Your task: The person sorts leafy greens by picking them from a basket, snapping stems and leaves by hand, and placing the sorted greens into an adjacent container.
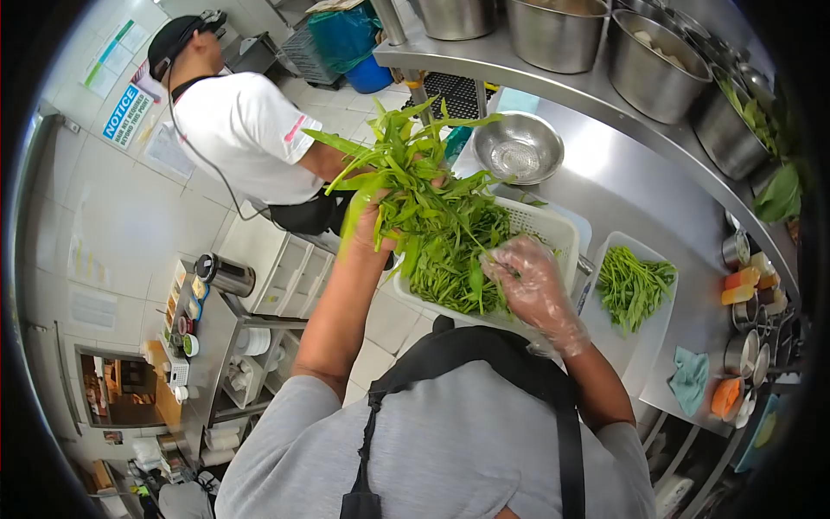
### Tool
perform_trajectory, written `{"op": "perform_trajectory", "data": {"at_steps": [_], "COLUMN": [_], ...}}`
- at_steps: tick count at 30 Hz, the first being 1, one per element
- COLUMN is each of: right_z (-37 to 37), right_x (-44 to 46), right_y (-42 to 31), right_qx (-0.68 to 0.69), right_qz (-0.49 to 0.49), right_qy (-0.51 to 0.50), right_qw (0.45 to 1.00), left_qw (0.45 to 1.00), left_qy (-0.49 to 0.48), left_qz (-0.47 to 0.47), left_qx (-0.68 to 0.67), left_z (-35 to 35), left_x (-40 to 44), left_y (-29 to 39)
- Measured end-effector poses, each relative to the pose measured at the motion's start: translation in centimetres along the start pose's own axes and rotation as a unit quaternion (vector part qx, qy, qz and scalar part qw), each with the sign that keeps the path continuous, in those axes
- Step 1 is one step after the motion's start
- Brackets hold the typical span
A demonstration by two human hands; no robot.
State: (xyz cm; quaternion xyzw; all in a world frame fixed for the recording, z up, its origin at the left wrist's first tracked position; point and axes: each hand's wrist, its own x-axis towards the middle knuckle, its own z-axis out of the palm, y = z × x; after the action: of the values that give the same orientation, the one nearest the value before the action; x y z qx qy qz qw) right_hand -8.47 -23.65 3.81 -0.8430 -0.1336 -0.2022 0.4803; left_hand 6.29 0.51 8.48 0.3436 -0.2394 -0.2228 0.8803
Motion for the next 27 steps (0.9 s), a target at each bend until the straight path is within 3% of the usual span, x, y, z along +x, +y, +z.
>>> {"op": "perform_trajectory", "data": {"at_steps": [1, 3, 6, 12, 16, 19, 20, 23, 27], "right_z": [-0.4, -1.2, -1.9, -1.3, -0.6, -0.1, 0.1, 0.7, 1.2], "right_x": [-0.4, -1.0, -2.0, -6.8, -7.7, -7.2, -7.2, -6.5, -4.5], "right_y": [-0.1, -0.4, -0.4, 4.4, 3.7, 2.8, 2.8, 2.2, 0.0], "right_qx": [-0.012, -0.036, -0.063, -0.148, -0.211, -0.183, -0.184, -0.193, -0.251], "right_qz": [0.016, 0.048, 0.121, 0.22, 0.186, 0.242, 0.25, 0.271, 0.265], "right_qy": [-0.016, -0.048, -0.044, -0.057, -0.074, -0.079, -0.079, -0.084, -0.108], "right_qw": [1.0, 0.997, 0.99, 0.962, 0.957, 0.95, 0.947, 0.939, 0.925], "left_qw": [0.999, 0.986, 0.982, 0.994, 0.993, 0.994, 0.994, 0.983, 0.98], "left_qy": [0.033, -0.069, -0.077, 0.031, 0.116, 0.109, 0.086, 0.183, 0.186], "left_qz": [0.009, -0.022, -0.016, 0.023, 0.004, 0.014, -0.009, 0.008, -0.042], "left_qx": [0.01, -0.154, -0.171, -0.103, -0.009, -0.006, -0.06, -0.011, -0.053], "left_z": [-0.7, -4.0, -5.6, -10.8, -13.7, -18.8, -21.4, -24.4, -29.2], "left_x": [-0.3, -0.6, -1.0, -1.8, -2.4, -2.5, -2.6, -3.0, -2.8], "left_y": [-0.1, 0.3, 0.8, 1.8, 3.5, 3.3, 3.1, 1.4, 0.0]}}
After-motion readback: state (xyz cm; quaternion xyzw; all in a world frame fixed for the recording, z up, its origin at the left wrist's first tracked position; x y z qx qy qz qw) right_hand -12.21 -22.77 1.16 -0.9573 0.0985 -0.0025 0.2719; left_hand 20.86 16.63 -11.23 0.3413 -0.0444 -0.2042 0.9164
